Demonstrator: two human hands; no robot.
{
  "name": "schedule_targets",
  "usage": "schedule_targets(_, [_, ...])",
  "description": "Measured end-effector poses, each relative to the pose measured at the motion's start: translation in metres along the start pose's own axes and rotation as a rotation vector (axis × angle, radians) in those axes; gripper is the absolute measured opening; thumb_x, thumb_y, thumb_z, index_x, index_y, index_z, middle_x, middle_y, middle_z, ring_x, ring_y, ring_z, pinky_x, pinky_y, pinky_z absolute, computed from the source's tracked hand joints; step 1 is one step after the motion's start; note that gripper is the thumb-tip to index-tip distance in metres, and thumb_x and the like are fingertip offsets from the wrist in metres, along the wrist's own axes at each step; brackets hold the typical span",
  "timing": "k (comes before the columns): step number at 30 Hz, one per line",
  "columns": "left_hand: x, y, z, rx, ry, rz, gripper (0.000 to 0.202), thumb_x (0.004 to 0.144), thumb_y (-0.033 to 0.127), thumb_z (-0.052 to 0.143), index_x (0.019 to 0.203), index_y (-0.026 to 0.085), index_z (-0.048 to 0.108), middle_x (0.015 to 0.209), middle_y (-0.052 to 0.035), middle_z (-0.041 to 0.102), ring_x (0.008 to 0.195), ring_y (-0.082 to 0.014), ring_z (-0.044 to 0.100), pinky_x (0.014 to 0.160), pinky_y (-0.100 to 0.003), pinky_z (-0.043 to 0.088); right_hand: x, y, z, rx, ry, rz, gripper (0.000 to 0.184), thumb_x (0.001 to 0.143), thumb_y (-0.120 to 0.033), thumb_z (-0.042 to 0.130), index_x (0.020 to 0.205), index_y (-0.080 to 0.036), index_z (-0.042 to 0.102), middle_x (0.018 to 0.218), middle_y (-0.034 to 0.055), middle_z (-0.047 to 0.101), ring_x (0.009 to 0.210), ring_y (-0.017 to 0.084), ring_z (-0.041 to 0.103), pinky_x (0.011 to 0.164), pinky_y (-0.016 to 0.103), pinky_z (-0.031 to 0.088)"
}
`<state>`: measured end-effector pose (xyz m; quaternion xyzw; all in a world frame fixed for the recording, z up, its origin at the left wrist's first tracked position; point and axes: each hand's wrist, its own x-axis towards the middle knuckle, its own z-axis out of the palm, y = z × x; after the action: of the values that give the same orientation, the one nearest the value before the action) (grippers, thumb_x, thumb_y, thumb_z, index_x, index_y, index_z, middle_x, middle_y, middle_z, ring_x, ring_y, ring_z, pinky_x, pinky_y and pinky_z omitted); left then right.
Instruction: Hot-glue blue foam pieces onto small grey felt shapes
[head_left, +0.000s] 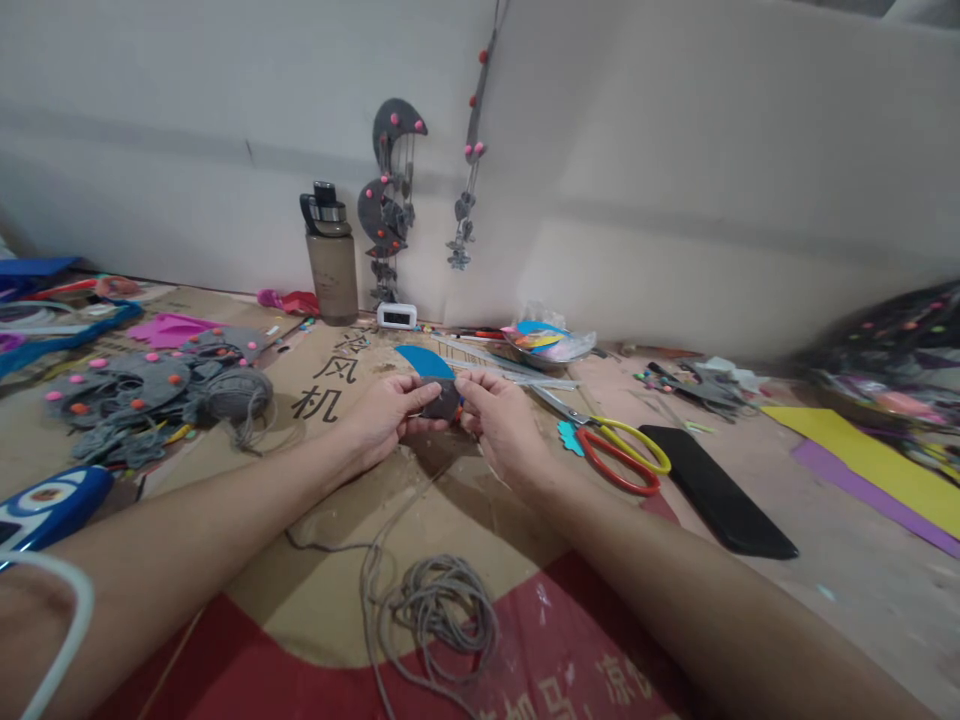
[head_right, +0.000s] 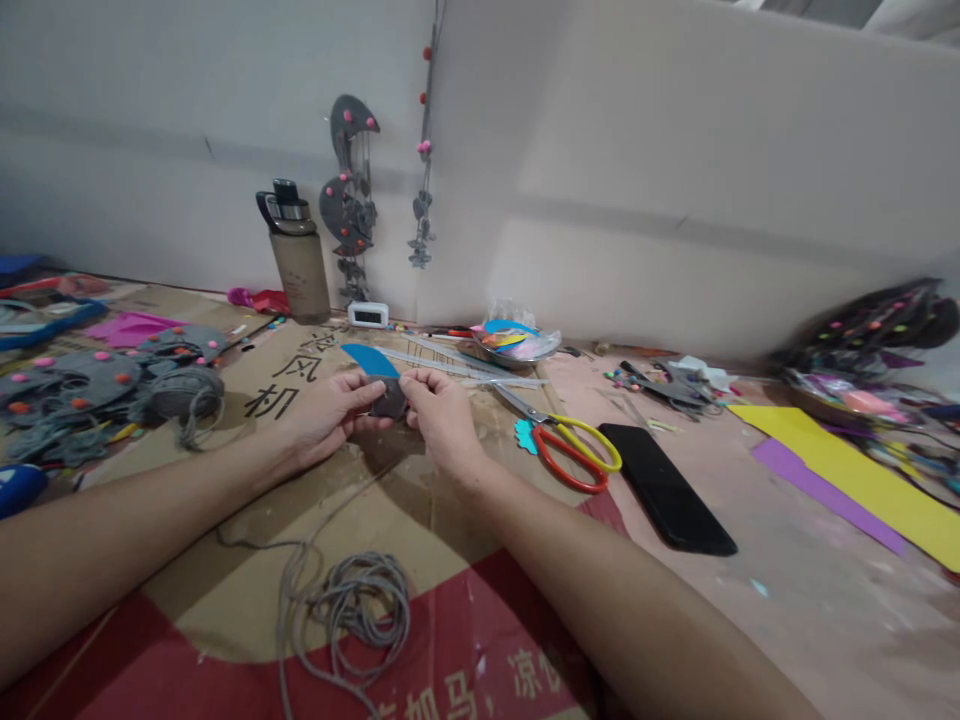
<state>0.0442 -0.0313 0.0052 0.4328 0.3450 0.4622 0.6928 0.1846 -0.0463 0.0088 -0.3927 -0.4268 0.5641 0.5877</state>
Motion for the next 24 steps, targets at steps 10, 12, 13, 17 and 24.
schedule_targets(10, [0.000, 0.002, -0.002, -0.006, 0.016, 0.035, 0.006, 0.073, 0.015, 0.063, 0.077, 0.010, 0.064, 0.076, -0.0058, 0.065, 0.060, -0.0101, 0.059, 0.048, -0.019, 0.054, -0.004, -0.003, 0.002, 0.037, -0.056, 0.018, 0.023, 0.062, -0.032, 0.068, 0.071, -0.015, 0.056, 0.059, -0.0051, 0.046, 0.046, 0.003, 0.031, 0.041, 0.018, 0.015])
schedule_targets(12, [0.001, 0.002, -0.001, 0.003, 0.011, 0.040, 0.008, 0.073, 0.015, 0.063, 0.079, 0.010, 0.064, 0.076, -0.0056, 0.064, 0.060, -0.0098, 0.059, 0.048, -0.018, 0.053, -0.005, -0.004, 0.002, 0.042, -0.056, 0.018, 0.022, 0.063, -0.032, 0.068, 0.071, -0.015, 0.056, 0.058, -0.0056, 0.045, 0.046, 0.003, 0.030, 0.041, 0.019, 0.015])
schedule_targets(13, [0.001, 0.002, -0.001, 0.005, 0.008, 0.044, 0.008, 0.073, 0.016, 0.063, 0.079, 0.010, 0.063, 0.076, -0.0054, 0.064, 0.060, -0.0097, 0.059, 0.048, -0.018, 0.053, -0.005, -0.004, 0.003, 0.043, -0.060, 0.018, 0.022, 0.063, -0.032, 0.068, 0.070, -0.015, 0.055, 0.057, -0.0061, 0.043, 0.046, 0.003, 0.029, 0.041, 0.019, 0.015])
schedule_targets(17, [0.001, -0.002, 0.000, 0.017, 0.052, 0.109, 0.015, 0.068, 0.018, 0.068, 0.078, 0.013, 0.058, 0.073, -0.0022, 0.061, 0.059, -0.0094, 0.057, 0.048, -0.019, 0.052, -0.005, 0.000, 0.004, 0.023, -0.056, 0.011, 0.020, 0.063, -0.031, 0.067, 0.067, -0.016, 0.053, 0.053, -0.0077, 0.039, 0.044, 0.003, 0.026, 0.041, 0.020, 0.016])
schedule_targets(24, [-0.005, -0.009, 0.010, 0.336, 0.140, 0.264, 0.021, 0.070, 0.029, 0.064, 0.081, 0.015, 0.053, 0.078, -0.0021, 0.058, 0.071, -0.0132, 0.057, 0.062, -0.029, 0.052, -0.003, 0.006, 0.004, -0.060, 0.040, -0.033, 0.020, 0.064, -0.032, 0.065, 0.073, -0.017, 0.055, 0.060, -0.0057, 0.047, 0.047, 0.004, 0.035, 0.042, 0.019, 0.024])
